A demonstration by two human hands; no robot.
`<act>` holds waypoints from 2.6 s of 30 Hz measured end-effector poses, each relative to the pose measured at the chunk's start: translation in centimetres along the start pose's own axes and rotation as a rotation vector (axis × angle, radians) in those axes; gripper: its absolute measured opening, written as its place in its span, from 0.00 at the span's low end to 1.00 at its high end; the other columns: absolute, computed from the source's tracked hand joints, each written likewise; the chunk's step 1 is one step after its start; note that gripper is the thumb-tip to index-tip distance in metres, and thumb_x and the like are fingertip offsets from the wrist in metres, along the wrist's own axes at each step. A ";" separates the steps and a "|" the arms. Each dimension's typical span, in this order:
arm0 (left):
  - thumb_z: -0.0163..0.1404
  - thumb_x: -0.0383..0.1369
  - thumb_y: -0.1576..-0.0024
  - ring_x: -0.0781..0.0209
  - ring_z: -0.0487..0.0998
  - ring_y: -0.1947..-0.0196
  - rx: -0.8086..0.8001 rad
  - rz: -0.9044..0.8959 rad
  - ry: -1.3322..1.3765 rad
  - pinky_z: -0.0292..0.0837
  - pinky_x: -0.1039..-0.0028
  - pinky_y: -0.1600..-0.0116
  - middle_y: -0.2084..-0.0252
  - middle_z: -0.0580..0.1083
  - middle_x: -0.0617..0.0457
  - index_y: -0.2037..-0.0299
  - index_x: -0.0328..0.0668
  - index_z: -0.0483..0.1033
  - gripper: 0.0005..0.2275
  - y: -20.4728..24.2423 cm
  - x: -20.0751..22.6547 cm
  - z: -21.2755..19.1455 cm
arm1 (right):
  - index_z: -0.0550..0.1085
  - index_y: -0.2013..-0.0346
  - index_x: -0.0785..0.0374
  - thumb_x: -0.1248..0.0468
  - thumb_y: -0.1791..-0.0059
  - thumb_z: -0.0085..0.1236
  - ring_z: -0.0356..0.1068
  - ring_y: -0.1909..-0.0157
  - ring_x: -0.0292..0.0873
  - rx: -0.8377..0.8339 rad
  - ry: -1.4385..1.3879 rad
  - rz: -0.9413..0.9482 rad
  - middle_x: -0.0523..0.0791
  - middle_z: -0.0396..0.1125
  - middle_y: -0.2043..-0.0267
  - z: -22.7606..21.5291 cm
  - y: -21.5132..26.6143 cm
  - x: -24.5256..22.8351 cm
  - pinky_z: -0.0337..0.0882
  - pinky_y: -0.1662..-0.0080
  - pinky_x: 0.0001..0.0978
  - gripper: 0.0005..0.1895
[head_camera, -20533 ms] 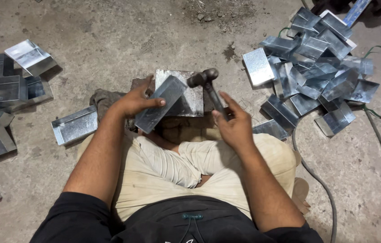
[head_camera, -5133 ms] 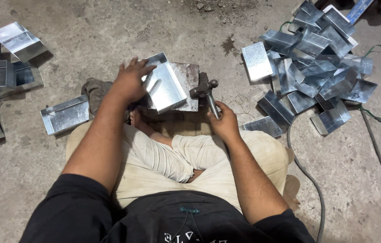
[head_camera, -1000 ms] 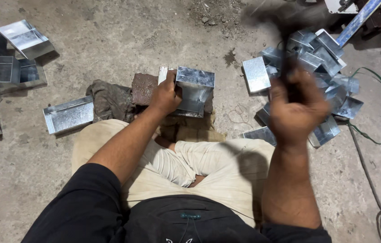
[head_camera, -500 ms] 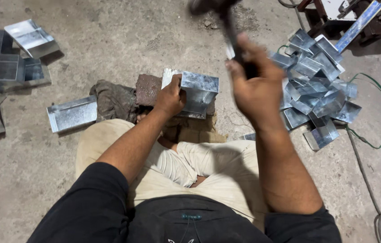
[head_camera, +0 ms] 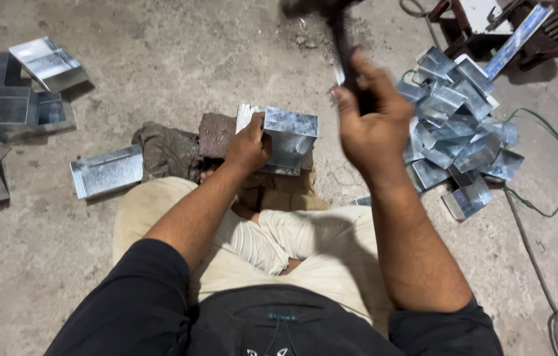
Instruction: The person sits on the floor and repeatedly hammers small rectangular metal boxes placed on a brick. They pick up each box, strike it with a hammer, and set it aside, continuing the process with multiple units.
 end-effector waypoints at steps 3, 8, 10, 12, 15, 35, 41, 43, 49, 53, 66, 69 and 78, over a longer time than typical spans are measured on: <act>0.53 0.28 0.42 0.33 0.80 0.57 -0.040 -0.040 -0.016 0.76 0.49 0.54 0.55 0.77 0.38 0.40 0.50 0.55 0.23 -0.3 0.2 0.1 | 0.71 0.42 0.57 0.70 0.39 0.58 0.79 0.54 0.44 0.144 -0.259 -0.199 0.48 0.74 0.51 0.2 0.4 0.3 0.80 0.49 0.34 0.12; 0.54 0.29 0.45 0.35 0.81 0.60 -0.128 -0.172 -0.028 0.78 0.52 0.55 0.58 0.77 0.39 0.39 0.51 0.54 0.26 -0.3 0.2 -0.1 | 0.73 0.38 0.59 0.69 0.46 0.61 0.77 0.49 0.47 -0.276 0.100 -0.069 0.53 0.74 0.48 3.3 0.9 1.1 0.76 0.47 0.37 0.21; 0.55 0.30 0.46 0.33 0.79 0.60 -0.069 -0.081 -0.048 0.76 0.49 0.57 0.58 0.76 0.38 0.39 0.50 0.53 0.27 -0.4 0.2 -0.3 | 0.74 0.39 0.57 0.67 0.46 0.62 0.79 0.52 0.46 -0.230 0.158 -0.034 0.52 0.76 0.50 2.2 0.3 0.4 0.77 0.50 0.35 0.20; 0.55 0.30 0.45 0.32 0.79 0.59 -0.013 -0.011 -0.046 0.75 0.48 0.57 0.56 0.77 0.38 0.40 0.50 0.55 0.25 0.1 0.1 -0.1 | 0.73 0.38 0.57 0.66 0.43 0.59 0.80 0.49 0.46 -0.085 0.030 -0.036 0.50 0.76 0.47 0.8 0.3 -0.6 0.78 0.48 0.34 0.17; 0.52 0.29 0.41 0.33 0.80 0.56 0.007 0.003 -0.032 0.75 0.48 0.54 0.54 0.78 0.38 0.40 0.50 0.57 0.21 0.3 0.1 -0.1 | 0.72 0.42 0.57 0.64 0.45 0.63 0.77 0.61 0.46 0.202 -0.209 0.008 0.50 0.77 0.55 -0.8 0.3 -0.4 0.77 0.57 0.36 0.16; 0.50 0.30 0.41 0.31 0.78 0.60 0.008 -0.021 -0.020 0.72 0.45 0.56 0.59 0.78 0.37 0.40 0.48 0.59 0.20 0.2 1.0 -0.6 | 0.76 0.43 0.56 0.65 0.50 0.64 0.78 0.65 0.43 -0.237 0.115 0.116 0.53 0.78 0.62 3.1 2.6 1.3 0.74 0.60 0.34 0.20; 0.53 0.28 0.47 0.30 0.78 0.64 -0.020 -0.047 -0.073 0.73 0.45 0.60 0.63 0.76 0.35 0.40 0.43 0.57 0.25 -0.1 0.5 -0.5 | 0.76 0.42 0.56 0.66 0.51 0.66 0.73 0.68 0.34 -0.210 0.077 0.142 0.48 0.77 0.62 3.3 2.8 3.5 0.71 0.63 0.28 0.22; 0.52 0.28 0.46 0.33 0.80 0.63 0.018 -0.069 0.062 0.75 0.48 0.57 0.62 0.77 0.37 0.41 0.43 0.58 0.23 -0.6 0.2 -1.2 | 0.76 0.40 0.56 0.66 0.51 0.66 0.69 0.71 0.33 -0.124 0.052 0.205 0.46 0.74 0.65 2.2 3.6 5.3 0.67 0.67 0.28 0.24; 0.53 0.31 0.45 0.38 0.80 0.59 -0.134 -0.076 -0.020 0.76 0.52 0.53 0.61 0.79 0.38 0.45 0.40 0.71 0.17 -0.7 0.9 -3.5 | 0.70 0.39 0.63 0.69 0.53 0.62 0.63 0.77 0.30 0.073 -0.331 0.597 0.40 0.70 0.73 2.7 9.8 14.1 0.61 0.75 0.23 0.26; 0.50 0.31 0.45 0.42 0.80 0.53 -0.510 -0.051 -0.436 0.74 0.51 0.49 0.55 0.79 0.45 0.47 0.56 0.80 0.16 -1.1 2.8 -2.7 | 0.72 0.40 0.67 0.69 0.51 0.64 0.60 0.76 0.29 0.065 -0.292 0.641 0.40 0.69 0.72 4.3 12.9 18.9 0.59 0.73 0.22 0.25; 0.47 0.31 0.44 0.43 0.53 0.25 -0.294 0.166 -0.517 0.40 0.42 0.26 0.27 0.62 0.48 0.33 0.41 0.67 0.25 -0.8 0.7 -0.4 | 0.74 0.47 0.59 0.71 0.46 0.64 0.76 0.59 0.36 0.259 -0.131 -0.119 0.47 0.74 0.59 0.7 12.1 12.0 0.77 0.55 0.28 0.14; 0.45 0.27 0.46 0.44 0.51 0.24 -0.316 0.168 -0.562 0.40 0.43 0.25 0.26 0.60 0.49 0.31 0.40 0.65 0.28 -1.0 0.5 -0.4 | 0.77 0.50 0.56 0.71 0.45 0.64 0.75 0.63 0.36 0.128 -0.301 -0.042 0.46 0.73 0.62 4.5 12.2 13.9 0.75 0.62 0.25 0.11; 0.44 0.28 0.46 0.46 0.53 0.24 -0.308 0.142 -0.541 0.40 0.43 0.25 0.25 0.60 0.51 0.30 0.42 0.63 0.28 -0.7 1.1 -0.6 | 0.73 0.37 0.65 0.71 0.49 0.62 0.68 0.68 0.31 0.067 -0.191 0.325 0.42 0.71 0.67 4.9 12.9 18.0 0.68 0.65 0.22 0.24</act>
Point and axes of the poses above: each hand's wrist, its own y-axis away from the middle knuckle, its own z-axis out of the palm, x = y × z, the point moved 5 cm from there along -y, towards the middle knuckle
